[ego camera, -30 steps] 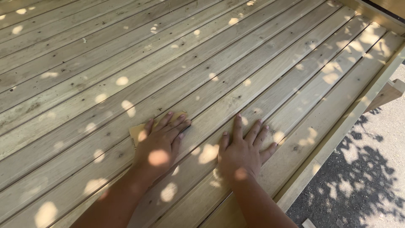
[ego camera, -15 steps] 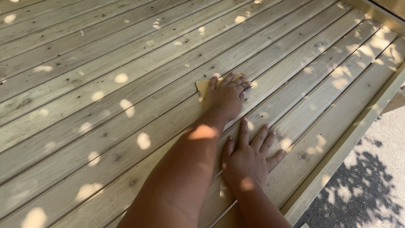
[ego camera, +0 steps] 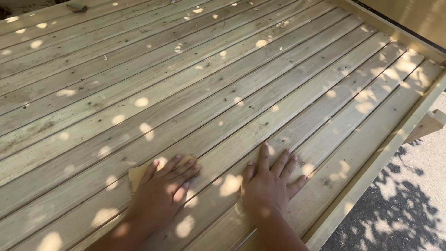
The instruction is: The person sands a large wooden slatted surface using a sanding block. They move the sanding block back and forth across the planks, covering multiple areas of the surface.
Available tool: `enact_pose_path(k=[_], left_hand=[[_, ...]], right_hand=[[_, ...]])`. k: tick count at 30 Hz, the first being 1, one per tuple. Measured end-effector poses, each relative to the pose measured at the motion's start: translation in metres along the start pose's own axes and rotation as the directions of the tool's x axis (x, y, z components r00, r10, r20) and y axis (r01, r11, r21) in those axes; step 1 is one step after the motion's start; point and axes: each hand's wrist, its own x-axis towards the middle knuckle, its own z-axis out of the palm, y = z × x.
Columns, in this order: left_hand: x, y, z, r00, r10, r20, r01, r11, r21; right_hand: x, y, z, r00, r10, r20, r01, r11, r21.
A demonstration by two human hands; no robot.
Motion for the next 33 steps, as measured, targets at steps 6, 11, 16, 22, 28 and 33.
enact_pose_path(k=[6,11,16,22,28,33], left_hand=[[0.192,0.093,0.023,0.987,0.15,0.061,-0.151,0.989,0.005],[0.227,0.127,0.036,0.993,0.114,-0.015,-0.114,0.993,0.008],[0.097,0.054,0.012,0.987,0.114,-0.112,-0.12,0.991,-0.05],[-0.073,-0.033,-0.01,0.998,-0.029,-0.051,0.03,0.999,0.019],[0.044,0.024,-0.005,0.997,0.066,0.037,-0.062,0.993,-0.1],[0.185,0.093,0.026,0.987,0.158,-0.013,-0.159,0.987,-0.031]], right_hand=[[-0.001,0.003,0.002,0.998,0.003,-0.061,0.0,0.999,0.038],[0.001,0.004,0.003,0.999,0.027,-0.043,-0.025,0.999,0.041],[-0.001,0.001,0.002,0.999,0.004,-0.05,-0.004,1.0,0.018],[-0.002,0.001,0.0,1.0,-0.004,0.01,0.004,1.0,-0.014],[-0.001,0.002,0.0,1.0,-0.01,-0.013,0.01,1.0,0.003],[0.001,0.002,0.003,0.999,-0.004,-0.043,0.003,1.0,-0.005]])
